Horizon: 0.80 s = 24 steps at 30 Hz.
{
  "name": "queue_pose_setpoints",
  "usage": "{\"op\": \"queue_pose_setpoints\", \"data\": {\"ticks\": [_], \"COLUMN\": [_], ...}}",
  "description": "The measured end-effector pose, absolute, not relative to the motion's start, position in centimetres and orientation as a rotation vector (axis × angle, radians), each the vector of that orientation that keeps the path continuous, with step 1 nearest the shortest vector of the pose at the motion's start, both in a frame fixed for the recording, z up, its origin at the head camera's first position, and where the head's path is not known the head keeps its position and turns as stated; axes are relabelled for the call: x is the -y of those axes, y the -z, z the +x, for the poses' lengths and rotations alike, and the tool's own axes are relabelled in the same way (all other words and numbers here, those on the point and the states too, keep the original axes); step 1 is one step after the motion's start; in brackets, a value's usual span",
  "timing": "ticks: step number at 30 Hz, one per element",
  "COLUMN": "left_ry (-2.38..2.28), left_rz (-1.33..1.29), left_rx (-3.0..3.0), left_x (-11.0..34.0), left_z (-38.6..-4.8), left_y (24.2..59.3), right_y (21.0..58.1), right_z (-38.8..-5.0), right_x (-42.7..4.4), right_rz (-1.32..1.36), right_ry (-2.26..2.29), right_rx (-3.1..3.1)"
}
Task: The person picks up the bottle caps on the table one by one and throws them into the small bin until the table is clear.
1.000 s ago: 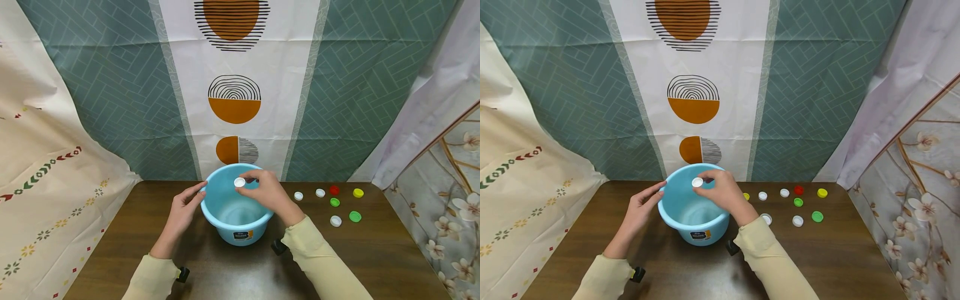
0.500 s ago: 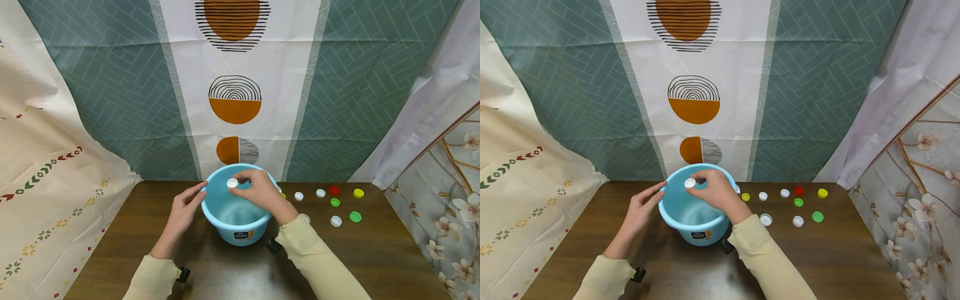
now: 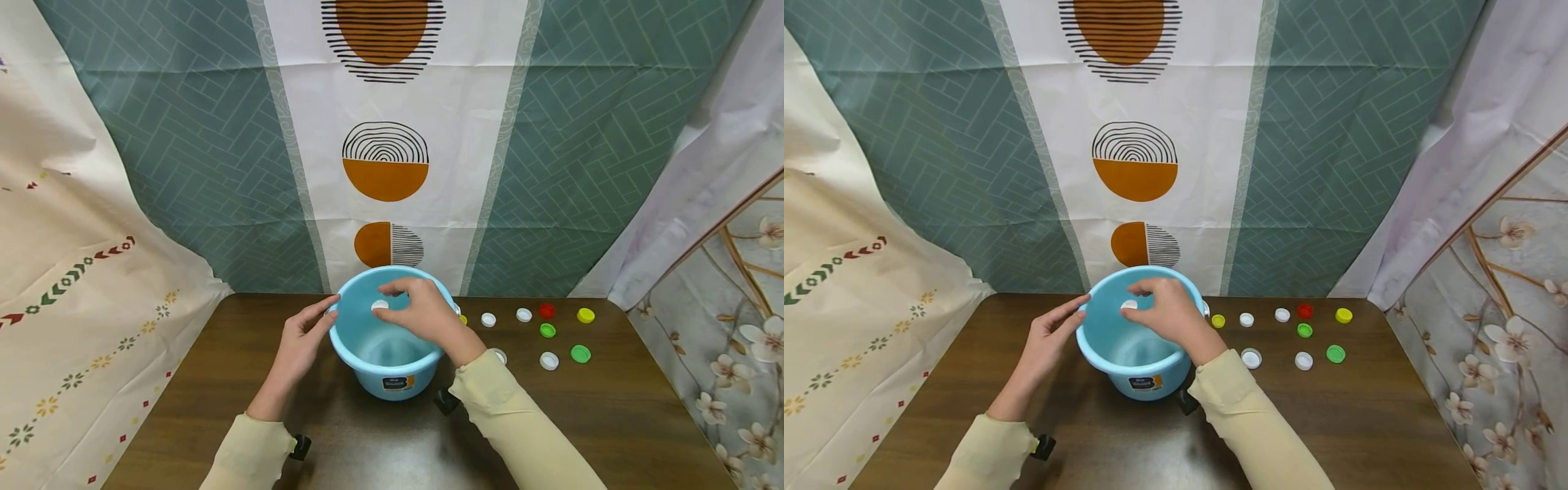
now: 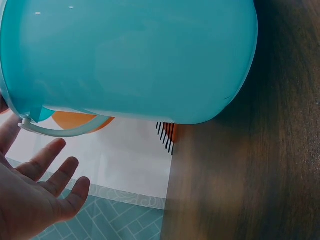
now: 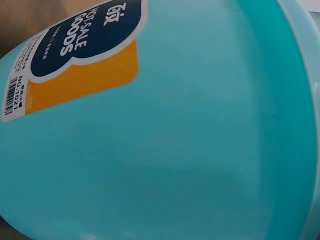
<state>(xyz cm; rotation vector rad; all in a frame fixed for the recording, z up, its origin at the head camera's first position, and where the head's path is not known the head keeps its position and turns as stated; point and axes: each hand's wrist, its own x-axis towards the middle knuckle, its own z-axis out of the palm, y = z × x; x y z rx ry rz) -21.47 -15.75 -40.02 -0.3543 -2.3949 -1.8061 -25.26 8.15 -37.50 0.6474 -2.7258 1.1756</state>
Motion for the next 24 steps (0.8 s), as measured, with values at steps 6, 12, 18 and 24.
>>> {"op": "queue_pose_setpoints", "data": {"ticks": [6,12,18,24], "left_ry": [1.815,1.810,1.808,1.810], "left_rz": [-0.351,-0.336,-0.337,-0.324], "left_rx": [2.402,2.414,2.408,2.404], "left_x": [15.9,15.9,15.9,15.8], "left_z": [-21.7,-21.7,-21.5,-21.4], "left_y": [40.2,40.2,40.0,39.9], "right_y": [37.4,36.9,36.5,36.4], "right_z": [-25.2,-25.1,-24.9,-24.4], "right_x": [-8.5,-9.4,-11.4,-14.9], "right_rz": [0.624,0.584,0.523,0.435], "right_ry": [-1.161,-1.203,-1.238,-1.217], "right_rx": [2.715,2.700,2.664,2.594]}}
